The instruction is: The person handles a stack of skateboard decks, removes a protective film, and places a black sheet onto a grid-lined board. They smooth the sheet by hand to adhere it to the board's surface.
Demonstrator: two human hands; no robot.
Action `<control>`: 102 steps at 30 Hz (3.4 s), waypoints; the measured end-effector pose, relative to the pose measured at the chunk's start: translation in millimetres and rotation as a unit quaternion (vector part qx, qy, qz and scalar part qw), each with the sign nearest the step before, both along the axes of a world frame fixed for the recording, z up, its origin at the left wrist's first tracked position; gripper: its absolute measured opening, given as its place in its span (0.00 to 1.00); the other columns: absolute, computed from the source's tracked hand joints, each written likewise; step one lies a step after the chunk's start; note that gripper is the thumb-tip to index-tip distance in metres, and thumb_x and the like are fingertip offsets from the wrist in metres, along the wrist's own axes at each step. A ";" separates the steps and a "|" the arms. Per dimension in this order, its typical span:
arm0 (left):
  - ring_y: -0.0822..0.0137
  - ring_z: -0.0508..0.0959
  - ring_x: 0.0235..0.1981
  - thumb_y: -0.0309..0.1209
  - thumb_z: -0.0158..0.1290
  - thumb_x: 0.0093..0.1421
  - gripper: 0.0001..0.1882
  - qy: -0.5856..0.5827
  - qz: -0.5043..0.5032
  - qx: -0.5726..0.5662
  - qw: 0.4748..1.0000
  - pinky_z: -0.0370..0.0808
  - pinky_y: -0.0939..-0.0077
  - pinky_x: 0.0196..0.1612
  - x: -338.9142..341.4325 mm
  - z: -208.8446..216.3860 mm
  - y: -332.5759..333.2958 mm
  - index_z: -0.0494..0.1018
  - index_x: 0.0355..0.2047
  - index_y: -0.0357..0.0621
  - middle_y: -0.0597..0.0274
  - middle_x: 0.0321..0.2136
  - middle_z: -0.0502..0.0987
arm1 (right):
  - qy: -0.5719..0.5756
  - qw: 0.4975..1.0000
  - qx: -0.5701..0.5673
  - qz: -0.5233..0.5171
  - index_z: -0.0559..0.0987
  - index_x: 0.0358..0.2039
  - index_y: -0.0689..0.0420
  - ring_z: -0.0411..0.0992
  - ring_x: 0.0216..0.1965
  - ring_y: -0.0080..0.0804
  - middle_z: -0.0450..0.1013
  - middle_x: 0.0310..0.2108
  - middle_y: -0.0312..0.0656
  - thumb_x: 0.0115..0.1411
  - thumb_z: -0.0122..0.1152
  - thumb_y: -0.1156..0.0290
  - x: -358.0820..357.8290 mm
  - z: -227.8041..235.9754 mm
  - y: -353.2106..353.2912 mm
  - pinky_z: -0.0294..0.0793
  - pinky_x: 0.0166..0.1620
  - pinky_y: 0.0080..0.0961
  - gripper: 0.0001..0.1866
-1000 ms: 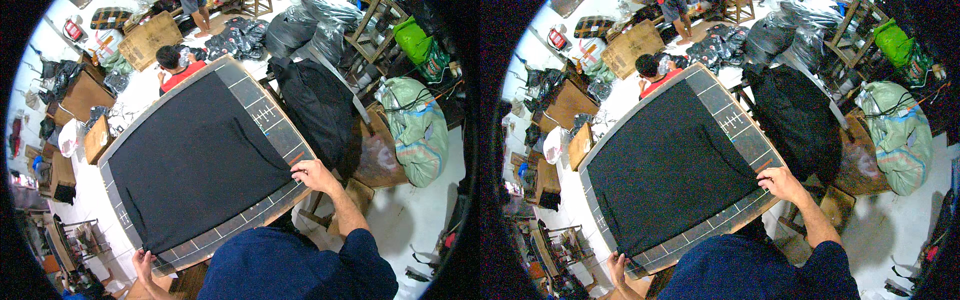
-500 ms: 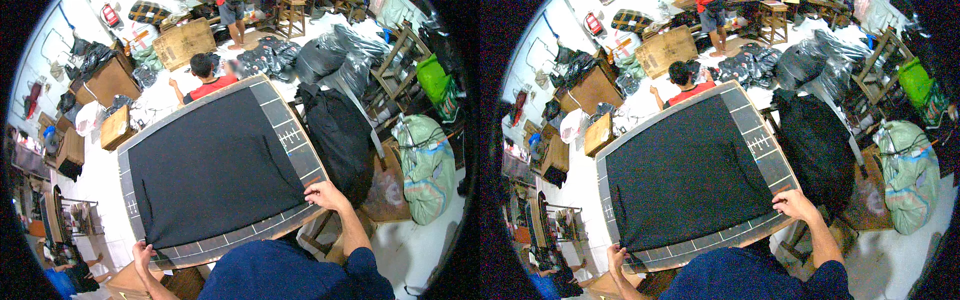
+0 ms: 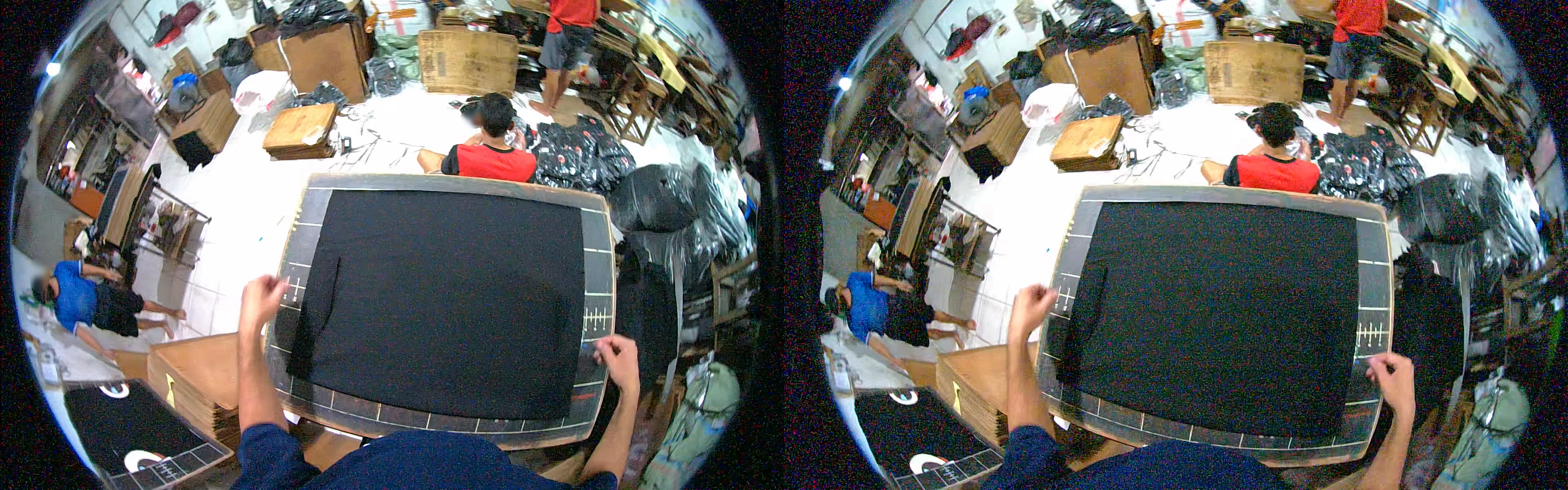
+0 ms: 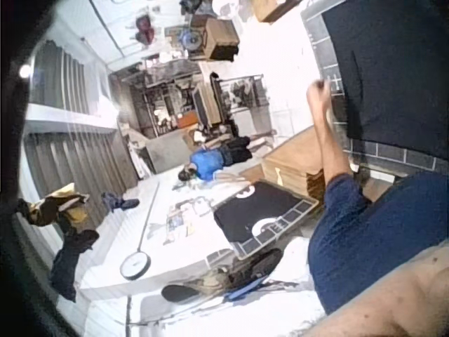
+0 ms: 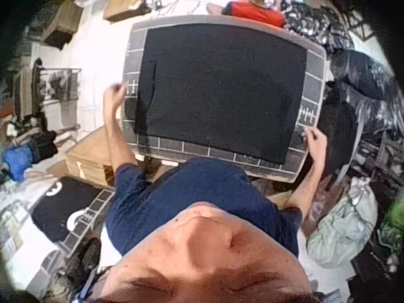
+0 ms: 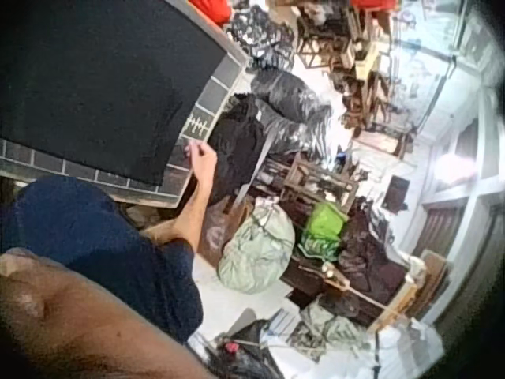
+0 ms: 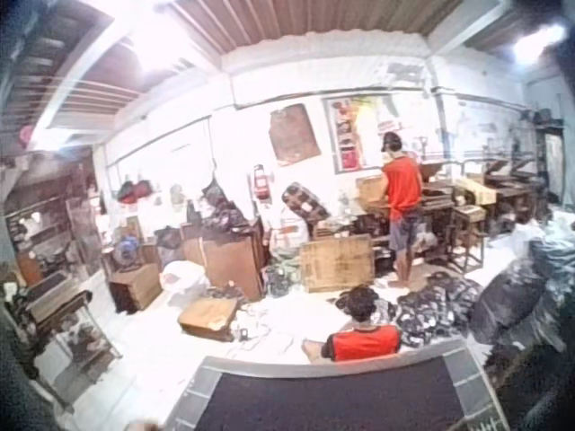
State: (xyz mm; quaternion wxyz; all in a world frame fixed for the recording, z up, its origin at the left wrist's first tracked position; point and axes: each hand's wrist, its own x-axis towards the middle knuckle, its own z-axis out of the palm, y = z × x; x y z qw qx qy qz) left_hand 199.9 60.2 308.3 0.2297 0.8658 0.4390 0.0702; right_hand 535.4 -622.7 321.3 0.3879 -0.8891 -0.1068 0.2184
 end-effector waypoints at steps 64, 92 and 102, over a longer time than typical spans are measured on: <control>0.51 0.81 0.48 0.21 0.55 0.60 0.06 -0.129 -0.166 0.284 0.935 0.72 0.48 0.60 -139.4 -43.9 -149.6 0.81 0.35 0.40 0.57 0.35 0.82 | -0.438 0.874 -0.023 0.209 0.88 0.38 0.54 0.77 0.39 0.42 0.75 0.30 0.40 0.53 0.67 0.80 -173.6 -29.6 -10.6 0.78 0.45 0.41 0.12; 0.52 0.77 0.49 0.23 0.55 0.47 0.11 -0.073 -0.135 0.231 0.961 0.68 0.52 0.58 -108.8 -5.2 -147.2 0.80 0.33 0.44 0.59 0.35 0.81 | -0.303 0.904 0.034 0.298 0.90 0.28 0.49 0.76 0.36 0.39 0.76 0.24 0.35 0.42 0.72 0.71 -120.6 -0.8 -3.4 0.75 0.46 0.39 0.09; 0.47 0.81 0.45 0.44 0.64 0.64 0.18 -0.150 0.027 0.172 0.973 0.76 0.52 0.51 173.4 -79.6 38.8 0.83 0.43 0.41 0.51 0.40 0.83 | -0.392 0.882 0.022 0.259 0.86 0.29 0.54 0.76 0.39 0.40 0.78 0.29 0.37 0.49 0.71 0.76 -47.4 10.6 98.9 0.74 0.46 0.38 0.05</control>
